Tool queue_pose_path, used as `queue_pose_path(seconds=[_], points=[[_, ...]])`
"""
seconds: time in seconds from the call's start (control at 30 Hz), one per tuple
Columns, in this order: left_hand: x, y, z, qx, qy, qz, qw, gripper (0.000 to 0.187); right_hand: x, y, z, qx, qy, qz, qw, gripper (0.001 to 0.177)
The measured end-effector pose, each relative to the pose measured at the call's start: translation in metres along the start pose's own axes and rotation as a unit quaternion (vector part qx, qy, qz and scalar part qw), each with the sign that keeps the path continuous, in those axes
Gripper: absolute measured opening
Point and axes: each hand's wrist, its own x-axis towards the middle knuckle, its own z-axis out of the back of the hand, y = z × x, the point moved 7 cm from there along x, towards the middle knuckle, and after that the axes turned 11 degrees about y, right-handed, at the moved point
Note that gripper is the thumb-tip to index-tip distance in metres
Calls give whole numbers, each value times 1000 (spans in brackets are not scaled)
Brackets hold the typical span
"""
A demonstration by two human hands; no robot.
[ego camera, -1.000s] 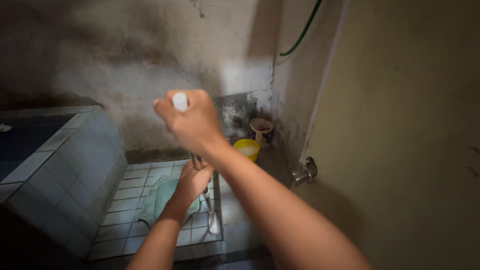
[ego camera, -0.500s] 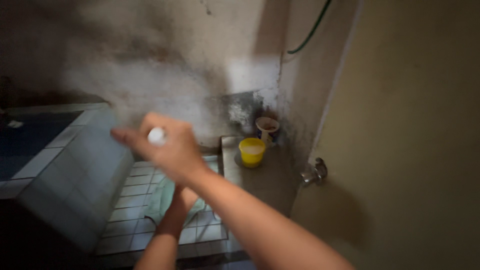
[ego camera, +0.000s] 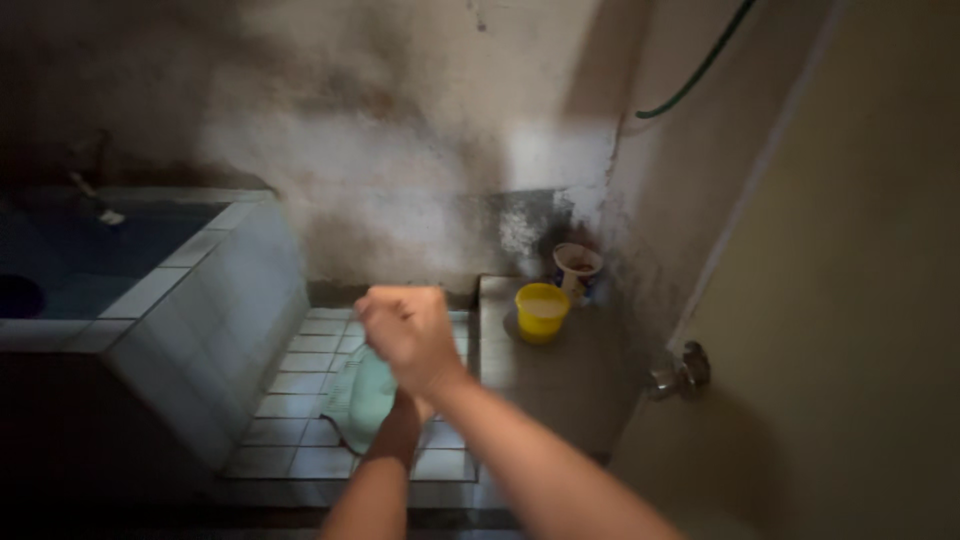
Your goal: The person fills a yellow bucket with soapy water from a faucet, gathers clothes from a floor, and then scrubs a squat toilet using a long-handled brush.
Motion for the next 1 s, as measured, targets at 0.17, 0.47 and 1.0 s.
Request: queue_pose_path(seconds=[0.17, 0.47, 1.0], points=[[18, -70, -48, 315, -71, 113, 940, 41, 49, 33, 35, 51, -27, -65, 996, 41], [12, -97, -68, 348, -123, 190, 910, 35, 56, 54, 42, 83, -49, -77, 992, 42], [30, -115, -90, 518, 5, 234, 823, 34, 53, 70, 65, 129, -90, -70, 985, 47]])
